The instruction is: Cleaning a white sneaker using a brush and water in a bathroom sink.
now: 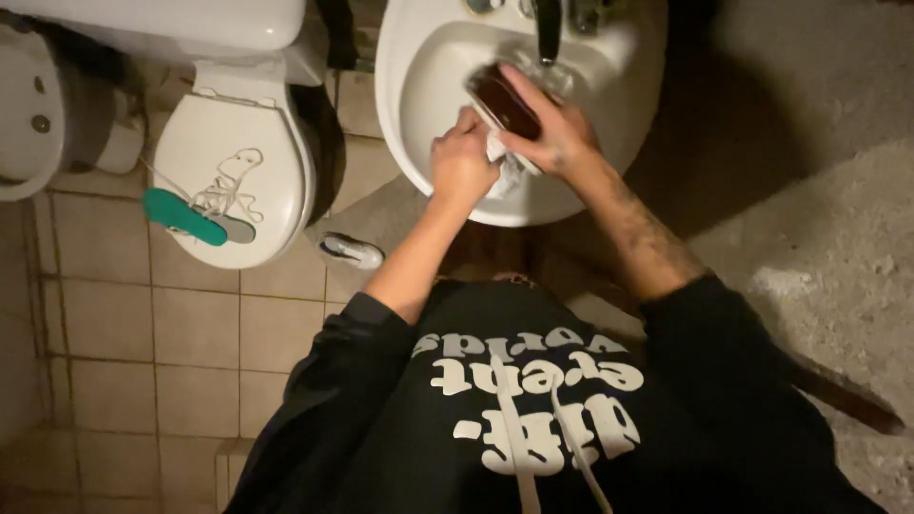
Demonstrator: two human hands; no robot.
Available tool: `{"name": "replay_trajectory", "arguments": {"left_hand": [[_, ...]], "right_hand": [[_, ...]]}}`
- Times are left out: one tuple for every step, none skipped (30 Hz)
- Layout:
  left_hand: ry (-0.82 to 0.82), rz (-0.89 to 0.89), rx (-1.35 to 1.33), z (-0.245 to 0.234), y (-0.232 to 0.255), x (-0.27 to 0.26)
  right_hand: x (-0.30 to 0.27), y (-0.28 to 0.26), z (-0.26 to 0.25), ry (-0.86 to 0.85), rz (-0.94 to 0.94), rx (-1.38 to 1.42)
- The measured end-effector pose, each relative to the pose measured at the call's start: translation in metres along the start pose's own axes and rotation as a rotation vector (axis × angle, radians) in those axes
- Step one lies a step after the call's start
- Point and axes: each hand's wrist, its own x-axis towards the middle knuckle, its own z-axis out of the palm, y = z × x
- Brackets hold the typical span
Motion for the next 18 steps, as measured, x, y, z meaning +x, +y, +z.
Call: {"name": "replay_trajectory", "arguments": {"left_hand": [[-0.005, 0.005, -0.005, 0.001, -0.003, 0.0], [-0.041, -0.048, 0.003, 0.0, -0.008, 0.005], [-0.078, -0.101, 0.01, -0.001, -0.014, 0.01], [-0.079, -0.105, 0.012, -0.007, -0.019, 0.013], [-0.122, -0.175, 0.005, -0.014, -0.024, 0.017], [-0.162, -0.245, -0.003, -0.02, -0.029, 0.022], [-0.158, -0.248, -0.001, -0.016, -0.04, 0.025], [-0.163, -0.226, 0.028, -0.012, -0.05, 0.027], [-0.167, -0.204, 0.058, -0.008, -0.06, 0.029], [-0.159, -0.201, 0.057, -0.014, -0.06, 0.035], [-0.293, -0.173, 0.003, -0.019, -0.061, 0.041], [-0.437, -0.151, -0.05, -0.026, -0.062, 0.04], [-0.439, -0.155, -0.051, -0.04, -0.055, 0.043], [-0.608, -0.173, -0.066, -0.052, -0.046, 0.049], [-0.777, -0.19, -0.08, -0.063, -0.037, 0.055], [-0.781, -0.184, -0.082, -0.059, -0.036, 0.057], [-0.742, 0.008, 0.028, -0.055, -0.034, 0.059], [-0.697, 0.197, 0.138, -0.052, -0.034, 0.06]], "right_hand": [[0.001, 0.004, 0.008, 0.004, 0.007, -0.002], [0.007, 0.007, 0.014, -0.018, 0.025, 0.047], [0.014, 0.009, 0.021, -0.04, 0.042, 0.095], [0.002, 0.006, 0.018, -0.044, 0.041, 0.098], [-0.01, 0.003, 0.015, -0.02, 0.051, 0.091], [-0.02, 0.0, 0.011, 0.005, 0.058, 0.081], [-0.023, 0.005, 0.006, 0.002, 0.054, 0.082], [-0.029, 0.008, 0.002, -0.039, 0.179, 0.07], [-0.034, 0.012, -0.003, -0.082, 0.305, 0.059], [-0.038, 0.022, -0.002, -0.078, 0.299, 0.054], [-0.041, 0.033, -0.001, 0.029, 0.245, 0.075], [-0.05, 0.041, 0.004, 0.127, 0.197, 0.102], [-0.051, 0.037, 0.005, 0.122, 0.199, 0.103], [-0.053, 0.033, 0.005, 0.179, 0.175, 0.172], [-0.055, 0.03, 0.004, 0.237, 0.151, 0.241], [-0.058, 0.033, 0.007, 0.241, 0.156, 0.237], [-0.061, 0.036, 0.01, 0.272, 0.176, 0.253], [-0.063, 0.039, 0.014, 0.302, 0.194, 0.271]]}}
